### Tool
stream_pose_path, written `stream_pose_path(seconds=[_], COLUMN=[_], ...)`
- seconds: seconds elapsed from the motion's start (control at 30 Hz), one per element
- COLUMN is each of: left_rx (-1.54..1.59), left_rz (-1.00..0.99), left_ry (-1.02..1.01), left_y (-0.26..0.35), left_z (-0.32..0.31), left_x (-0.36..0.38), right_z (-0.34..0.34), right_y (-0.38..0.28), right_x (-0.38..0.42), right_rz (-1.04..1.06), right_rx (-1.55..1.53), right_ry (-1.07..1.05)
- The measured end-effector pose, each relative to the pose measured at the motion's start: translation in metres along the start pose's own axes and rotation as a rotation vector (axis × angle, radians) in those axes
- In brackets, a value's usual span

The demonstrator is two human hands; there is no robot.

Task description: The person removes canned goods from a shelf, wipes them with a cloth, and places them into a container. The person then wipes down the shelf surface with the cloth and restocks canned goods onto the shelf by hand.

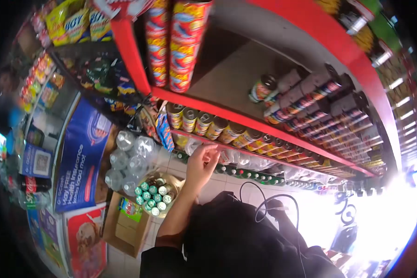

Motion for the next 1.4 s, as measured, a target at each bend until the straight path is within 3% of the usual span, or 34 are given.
stream_pose_path(seconds=[0.13,0.2,0.33,0.37,0.43,0.5,0.57,0.6,0.67,0.7,0.77,0.8,0.83,0.87,0.93,0.97,1.0,1.03,1.1,1.2,1.4], left_rx=[0.096,-0.045,-0.390,-0.379,-0.360,-0.389,-0.366,-0.407,-0.490,-0.519,-0.373,-0.299,-0.080,0.137,0.261,0.333,0.266,0.200,0.117,0.012,-0.118], left_rz=[-0.343,-0.470,-0.726,-0.642,-0.468,-0.347,-0.269,-0.337,-0.473,-0.504,-0.589,-0.628,-0.541,-0.448,-0.291,-0.131,-0.089,-0.044,0.012,-0.015,-0.141], left_ry=[0.053,0.051,0.247,0.167,0.006,-0.036,-0.046,0.013,0.136,0.185,0.259,0.294,0.253,0.211,0.042,-0.113,-0.162,-0.212,-0.239,-0.270,-0.242], left_y=[0.116,0.164,0.168,0.161,0.149,0.145,0.145,0.146,0.147,0.168,0.169,0.167,0.160,0.151,0.134,0.127,0.117,0.104,0.092,0.058,0.061], left_z=[-0.027,-0.044,-0.087,-0.097,-0.110,-0.114,-0.113,-0.112,-0.109,-0.103,-0.089,-0.082,-0.080,-0.080,-0.083,-0.089,-0.093,-0.099,-0.113,-0.128,-0.138], left_x=[-0.049,-0.076,-0.132,-0.144,-0.160,-0.166,-0.165,-0.164,-0.159,-0.143,-0.120,-0.106,-0.091,-0.072,-0.032,-0.013,0.001,0.013,0.032,0.049,0.056], right_z=[-0.017,-0.026,-0.048,-0.057,-0.093,-0.095,-0.099,-0.104,-0.108,-0.086,-0.042,-0.030,-0.018,-0.005,0.032,0.038,0.105,0.115,0.176,0.243,0.257], right_y=[0.043,0.062,0.099,0.114,0.163,0.165,0.169,0.170,0.169,0.140,0.087,0.073,0.057,0.044,0.004,-0.003,-0.075,-0.086,-0.154,-0.240,-0.324], right_x=[0.009,0.013,0.018,0.015,0.015,0.019,0.024,0.022,0.018,0.018,0.020,0.013,0.003,-0.010,-0.038,-0.054,-0.036,-0.049,-0.041,-0.014,0.016], right_rz=[0.004,0.017,0.110,0.156,0.291,0.205,0.003,-0.156,-0.350,-0.388,0.012,0.073,0.097,0.058,-0.050,-0.157,0.042,0.225,0.249,0.526,1.012], right_rx=[-0.024,-0.026,0.070,0.221,0.335,0.165,-0.154,-0.388,-0.568,-0.514,-0.189,-0.117,-0.075,-0.060,-0.083,-0.322,-0.342,-0.405,-0.400,-0.518,-0.358], right_ry=[0.006,0.011,-0.003,-0.030,0.167,0.134,0.083,0.050,0.001,-0.016,0.114,0.141,0.165,0.176,0.206,0.146,0.292,0.457,0.414,0.475,0.431])
Point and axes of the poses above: each hand's wrist, its own x-axis away from the middle knuckle, its own z-axis out of the back of the hand, y = z × x, the point moved 4 cm from there along -x, towards the middle knuckle, and after that the axes turned 7 degrees about y, right-handed, at the moved point
